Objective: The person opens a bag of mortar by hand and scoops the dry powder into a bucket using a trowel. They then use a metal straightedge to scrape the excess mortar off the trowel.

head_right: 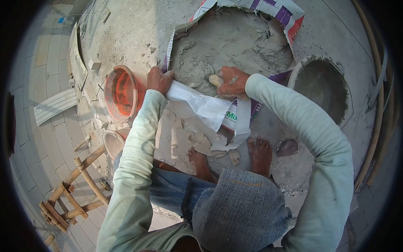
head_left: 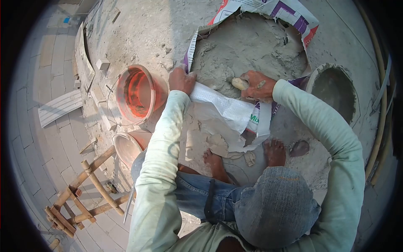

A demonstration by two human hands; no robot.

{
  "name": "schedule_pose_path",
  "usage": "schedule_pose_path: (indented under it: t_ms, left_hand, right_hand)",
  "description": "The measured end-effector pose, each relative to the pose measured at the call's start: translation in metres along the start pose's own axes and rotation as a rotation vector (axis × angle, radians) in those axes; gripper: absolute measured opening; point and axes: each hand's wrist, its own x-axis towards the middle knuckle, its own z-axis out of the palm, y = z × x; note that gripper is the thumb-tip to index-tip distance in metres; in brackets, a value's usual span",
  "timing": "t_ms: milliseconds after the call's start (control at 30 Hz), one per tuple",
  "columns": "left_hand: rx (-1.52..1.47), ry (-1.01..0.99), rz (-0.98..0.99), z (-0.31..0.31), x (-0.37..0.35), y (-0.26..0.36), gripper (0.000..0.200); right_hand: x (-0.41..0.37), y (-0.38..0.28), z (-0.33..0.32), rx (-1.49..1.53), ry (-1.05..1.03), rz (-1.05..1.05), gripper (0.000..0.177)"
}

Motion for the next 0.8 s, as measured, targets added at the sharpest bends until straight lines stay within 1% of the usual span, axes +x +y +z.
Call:
schedule_pose_path:
  t_ms: [33,133,267,367,433,467,500,567,600,633,667,733,767,800]
  left_hand:
    - [-0.078,-0.001,0.015,0.001,0.001,-0.004,0.033]
    - [-0.078,0.045,0.027,0.005,0.003,-0.013,0.030]
    - [-0.103,0.046,-0.003,0.006,0.004,-0.018,0.029]
    - [-0.082,0.052,0.054,0.006,0.008,-0.022,0.028]
    - [-0.097,0.061,0.043,0.008,0.009,-0.025,0.026]
    - [-0.148,0.017,0.020,0.010,0.011,-0.028,0.025]
    - [-0.198,-0.024,-0.007,0.010,0.013,-0.030,0.025]
    - [-0.242,-0.041,0.002,0.011,0.009,-0.033,0.024]
    - [-0.271,-0.008,0.000,0.010,0.005,-0.032,0.023]
    - [-0.301,0.025,0.005,0.008,0.004,-0.031,0.023]
    - [-0.335,0.010,-0.036,0.009,0.005,-0.033,0.019]
    - [-0.394,0.005,-0.054,0.011,0.006,-0.037,0.018]
    - [-0.449,0.015,-0.084,0.010,0.005,-0.035,0.016]
    - [-0.482,0.002,-0.089,0.008,0.003,-0.033,0.015]
  right_hand:
    - [0.003,0.002,0.002,0.035,-0.009,-0.006,0.055]
    - [0.004,0.001,0.005,-0.007,-0.012,-0.017,0.054]
    - [0.007,-0.003,0.008,-0.012,0.012,-0.015,0.051]
    - [0.019,-0.007,0.010,0.002,0.047,-0.005,0.047]
    - [0.035,0.014,0.023,0.071,0.172,-0.201,0.044]
    - [0.029,0.014,0.020,0.160,0.141,-0.192,0.044]
    - [0.026,0.016,0.020,0.156,0.154,-0.173,0.044]
    - [0.027,0.013,0.027,0.100,0.181,-0.119,0.045]
    - [0.011,-0.009,0.010,0.183,0.046,-0.002,0.045]
    - [0.007,-0.014,0.005,0.186,0.053,0.003,0.045]
    - [0.003,-0.014,0.001,0.215,0.035,0.013,0.045]
    - [-0.002,-0.012,-0.001,0.247,0.021,0.033,0.045]
    - [-0.002,-0.011,-0.002,0.223,0.056,0.003,0.046]
    - [-0.001,-0.010,-0.003,0.198,0.090,-0.030,0.050]
